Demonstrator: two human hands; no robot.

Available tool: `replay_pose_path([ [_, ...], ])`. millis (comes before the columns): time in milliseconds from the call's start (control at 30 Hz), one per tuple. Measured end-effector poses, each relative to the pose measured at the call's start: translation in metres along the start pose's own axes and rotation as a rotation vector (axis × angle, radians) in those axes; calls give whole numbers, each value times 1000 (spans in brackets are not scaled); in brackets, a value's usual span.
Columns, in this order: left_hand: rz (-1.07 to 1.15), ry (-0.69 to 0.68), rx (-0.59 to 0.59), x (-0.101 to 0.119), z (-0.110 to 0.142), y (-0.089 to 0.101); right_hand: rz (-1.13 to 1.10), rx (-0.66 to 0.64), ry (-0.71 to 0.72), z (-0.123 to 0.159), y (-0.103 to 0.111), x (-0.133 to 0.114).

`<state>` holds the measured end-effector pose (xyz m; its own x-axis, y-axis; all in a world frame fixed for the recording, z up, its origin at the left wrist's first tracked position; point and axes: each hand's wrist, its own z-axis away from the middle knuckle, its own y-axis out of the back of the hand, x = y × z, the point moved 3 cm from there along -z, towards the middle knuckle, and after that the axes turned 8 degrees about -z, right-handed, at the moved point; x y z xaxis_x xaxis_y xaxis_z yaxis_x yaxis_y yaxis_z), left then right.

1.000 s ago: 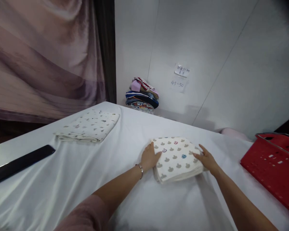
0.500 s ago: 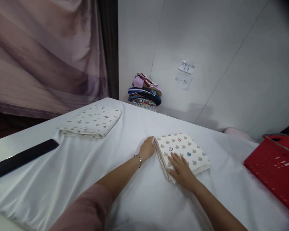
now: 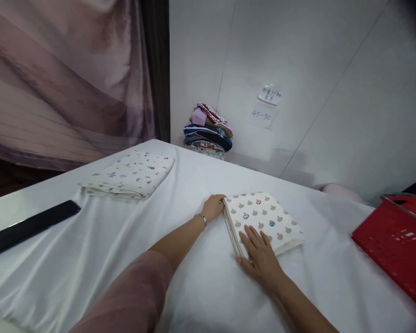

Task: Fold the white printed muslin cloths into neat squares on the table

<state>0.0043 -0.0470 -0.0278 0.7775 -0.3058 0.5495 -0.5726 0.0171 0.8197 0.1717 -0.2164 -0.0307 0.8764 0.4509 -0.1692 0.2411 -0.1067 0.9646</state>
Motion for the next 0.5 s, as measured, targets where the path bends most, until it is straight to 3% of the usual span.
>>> replay_pose_path([
  [167, 11, 39, 49, -3, -2, -4, 83, 72, 55, 3, -2, -5],
  [367, 35, 21, -6, -9, -9, -1, 103, 73, 23, 4, -1, -12],
  [500, 31, -74, 20, 8, -5, 10, 104, 70, 12, 2, 0, -14],
])
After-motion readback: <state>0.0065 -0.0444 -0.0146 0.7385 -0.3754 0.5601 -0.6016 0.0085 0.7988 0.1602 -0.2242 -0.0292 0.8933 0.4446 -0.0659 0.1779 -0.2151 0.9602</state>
